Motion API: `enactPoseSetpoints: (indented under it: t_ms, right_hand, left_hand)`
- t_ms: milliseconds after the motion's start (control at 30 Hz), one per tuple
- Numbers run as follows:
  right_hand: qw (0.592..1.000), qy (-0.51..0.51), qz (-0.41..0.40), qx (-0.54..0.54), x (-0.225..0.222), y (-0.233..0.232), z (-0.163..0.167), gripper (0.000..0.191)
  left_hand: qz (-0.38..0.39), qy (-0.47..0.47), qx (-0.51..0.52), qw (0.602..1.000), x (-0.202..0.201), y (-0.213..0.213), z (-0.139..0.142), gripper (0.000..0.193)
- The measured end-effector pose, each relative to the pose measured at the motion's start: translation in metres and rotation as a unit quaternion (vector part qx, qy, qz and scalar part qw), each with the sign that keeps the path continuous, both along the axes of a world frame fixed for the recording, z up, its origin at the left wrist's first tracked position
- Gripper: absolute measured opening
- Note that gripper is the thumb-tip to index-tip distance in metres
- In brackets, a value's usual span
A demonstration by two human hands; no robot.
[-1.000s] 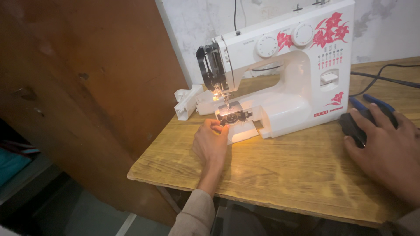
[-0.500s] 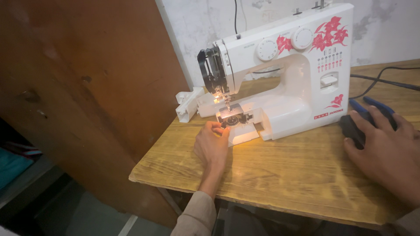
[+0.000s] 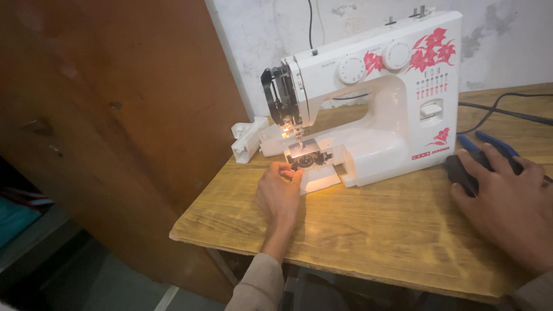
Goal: The person services a sewing machine on a wooden table. They turn the handwheel, open the bobbin area, remove the needle plate cover, and use a screwdriver to unscrew and adjust components under the needle plate, working on the machine's lower mechanism.
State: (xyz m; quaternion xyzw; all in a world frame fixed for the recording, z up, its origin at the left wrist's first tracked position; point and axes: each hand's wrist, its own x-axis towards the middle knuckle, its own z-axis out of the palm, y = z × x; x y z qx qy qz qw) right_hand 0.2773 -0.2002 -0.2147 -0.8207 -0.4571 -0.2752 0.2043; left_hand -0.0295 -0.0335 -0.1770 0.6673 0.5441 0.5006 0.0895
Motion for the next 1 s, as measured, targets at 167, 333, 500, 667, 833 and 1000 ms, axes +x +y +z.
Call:
enactPoseSetpoints:
  t_ms: [167,333,500,667,833,1000]
  right_hand:
    - [0.999,-0.029,-0.007,0.037,-0.006,-0.006,-0.003,0.071]
    - [1.000,-0.014,-0.006,0.013,-0.003,-0.003,0.000,0.073]
    - [0.999,0.009,-0.037,-0.039,0.000,0.000,0.003,0.076]
    - [0.999,-0.022,-0.001,0.031,0.002,-0.003,-0.004,0.076]
    - [0.997,-0.029,0.017,0.067,0.005,-0.003,-0.008,0.072]
    - [0.997,-0.041,0.009,0.067,0.006,-0.002,-0.011,0.067]
  left_hand:
    - [0.000,0.002,0.002,1.000,0.001,0.006,-0.004,0.027]
    - [0.003,0.003,0.034,0.999,0.001,0.007,-0.008,0.027]
    - [-0.016,-0.009,0.020,1.000,0.002,0.007,-0.006,0.026]
    - [-0.009,-0.018,0.009,1.000,0.003,0.007,-0.005,0.026]
    - [-0.007,-0.029,0.005,1.000,0.004,0.007,-0.005,0.026]
    - [-0.007,-0.026,0.004,1.000,0.003,0.006,-0.005,0.027]
